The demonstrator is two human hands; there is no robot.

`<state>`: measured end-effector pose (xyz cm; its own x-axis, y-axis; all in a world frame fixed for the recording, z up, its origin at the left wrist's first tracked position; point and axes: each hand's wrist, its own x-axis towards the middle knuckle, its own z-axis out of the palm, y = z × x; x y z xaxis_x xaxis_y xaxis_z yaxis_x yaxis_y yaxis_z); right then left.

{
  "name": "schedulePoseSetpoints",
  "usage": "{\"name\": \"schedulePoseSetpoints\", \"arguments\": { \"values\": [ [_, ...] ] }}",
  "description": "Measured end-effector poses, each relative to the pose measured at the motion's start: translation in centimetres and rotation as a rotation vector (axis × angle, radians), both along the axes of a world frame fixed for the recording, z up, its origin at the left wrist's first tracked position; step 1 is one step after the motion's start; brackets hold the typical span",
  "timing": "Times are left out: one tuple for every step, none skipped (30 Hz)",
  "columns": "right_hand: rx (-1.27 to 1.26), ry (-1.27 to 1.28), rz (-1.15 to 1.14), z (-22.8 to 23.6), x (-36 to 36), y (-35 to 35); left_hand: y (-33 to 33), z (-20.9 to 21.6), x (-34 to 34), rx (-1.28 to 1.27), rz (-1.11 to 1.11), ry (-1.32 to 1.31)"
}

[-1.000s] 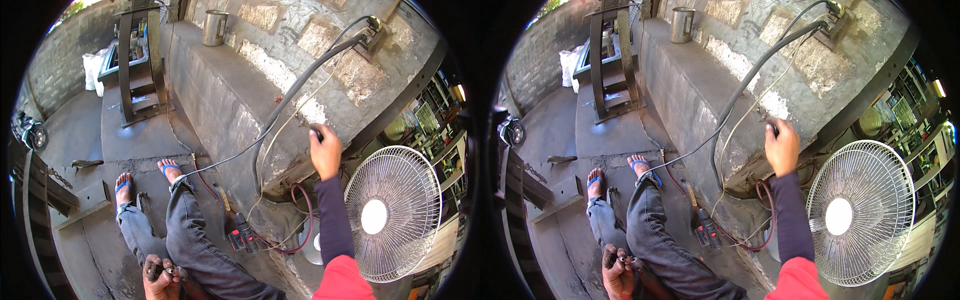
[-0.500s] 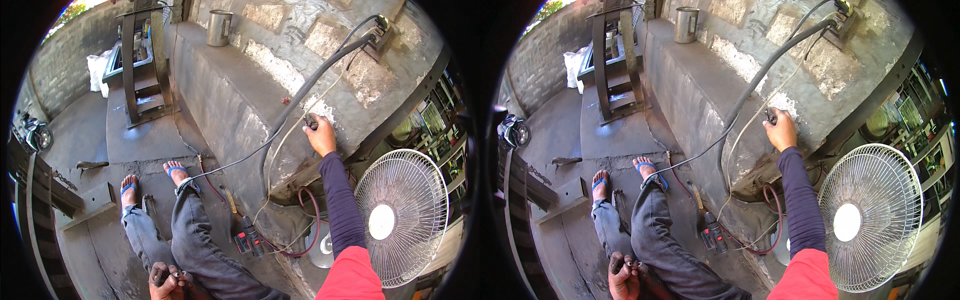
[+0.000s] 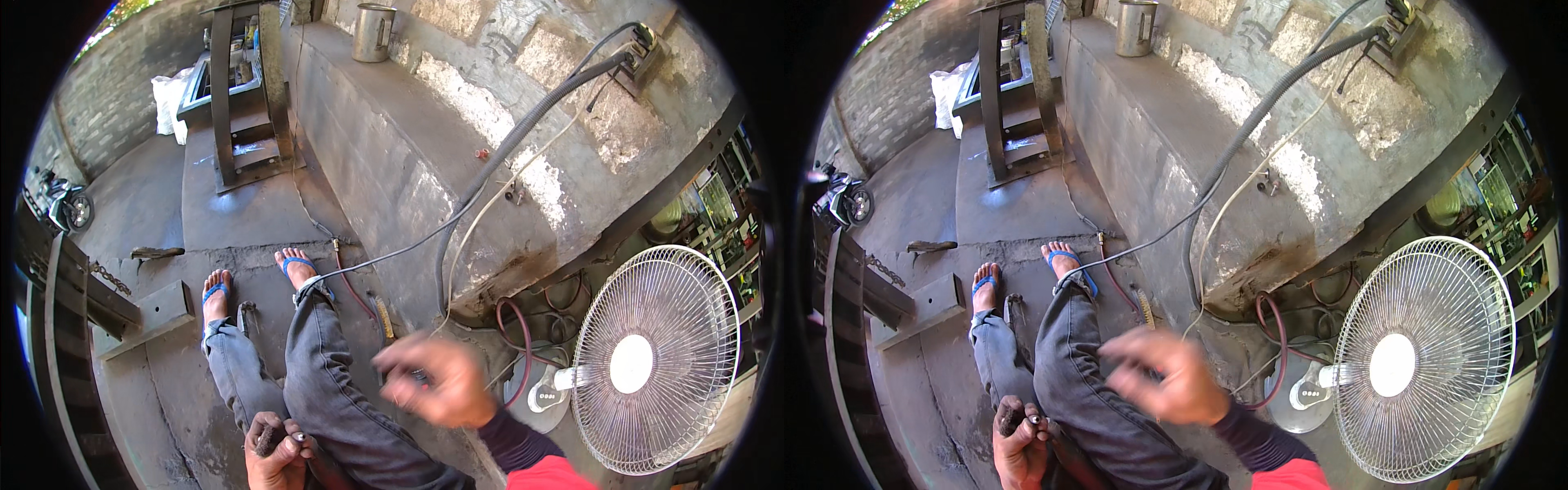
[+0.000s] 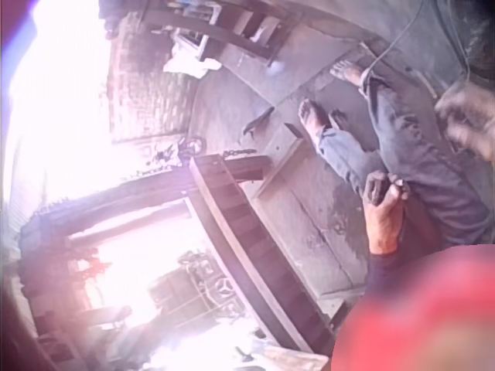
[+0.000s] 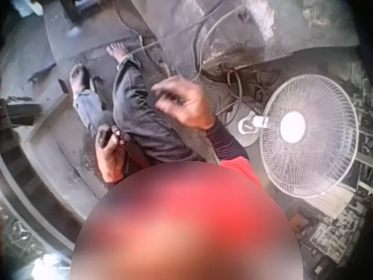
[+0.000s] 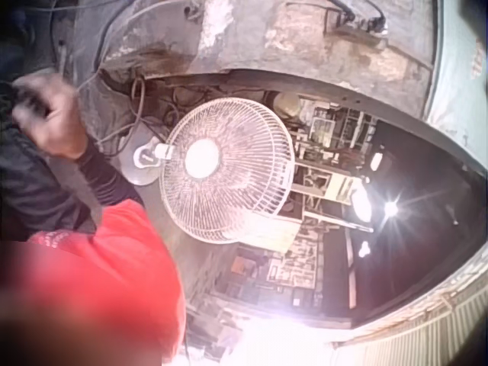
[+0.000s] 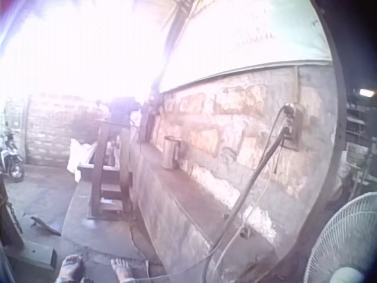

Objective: The person sits on the floor and assembles a cordless drill by inserting a wire brush into the chuck and tightening it. They then handle a metal part and a small bolt, positioning the bolt into the part.

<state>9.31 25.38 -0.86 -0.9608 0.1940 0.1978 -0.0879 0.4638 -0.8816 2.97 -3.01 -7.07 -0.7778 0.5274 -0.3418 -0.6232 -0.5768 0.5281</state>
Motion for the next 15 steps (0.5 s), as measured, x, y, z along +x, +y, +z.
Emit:
{"name": "schedulePoseSetpoints", "arguments": {
  "values": [
    [-0.068,0.016,0.095,-0.4,0.1,-2.6,0.4,0.2,0.2,-0.023,0.031,0.005],
    [-0.128,-0.007,0.184,-0.8,0.0,-4.5,0.7,0.4,0.4,-0.047,0.063,0.011],
    [-0.096,0.071,0.200,-1.1,-0.5,-5.7,1.0,0.6,0.7,-0.074,0.100,0.017],
    [-0.064,0.159,0.219,-1.3,-0.8,-6.7,1.1,0.7,0.9,-0.140,0.070,0.029],
    [-0.122,0.115,0.202,-1.5,-1.1,-7.3,1.1,0.8,1.0,-0.202,0.044,0.041],
    [-0.118,0.110,0.226,-1.5,-1.2,-7.4,1.1,0.9,1.2,-0.262,0.016,0.052],
    [-0.116,0.104,0.249,-1.5,-1.4,-7.5,1.3,0.7,0.9,-0.211,0.011,0.085],
    [-0.119,0.113,0.270,-1.6,-1.5,-7.5,1.5,0.5,0.8,-0.208,0.043,0.090],
    [-0.111,0.100,0.257,-1.7,-1.5,-7.5,1.6,0.4,0.8,-0.208,0.076,0.091],
    [-0.112,0.102,0.247,-1.8,-1.4,-7.4,1.6,0.4,0.8,-0.195,0.076,0.104],
    [-0.120,0.097,0.244,-2.0,-1.3,-7.4,1.6,0.4,0.9,-0.133,0.048,0.124],
    [-0.134,0.073,0.209,-2.2,-1.2,-7.6,1.5,0.5,1.1,-0.153,0.047,0.135],
    [-0.118,0.074,0.201,-2.5,-1.1,-7.5,1.4,0.6,1.4,-0.235,0.054,0.133],
    [-0.120,0.066,0.183,-2.8,-1.0,-7.6,1.4,0.8,1.5,-0.257,0.056,0.139],
    [-0.123,0.057,0.166,-3.0,-0.8,-7.7,1.4,0.9,1.6,-0.308,0.066,0.138]
  ]
}}
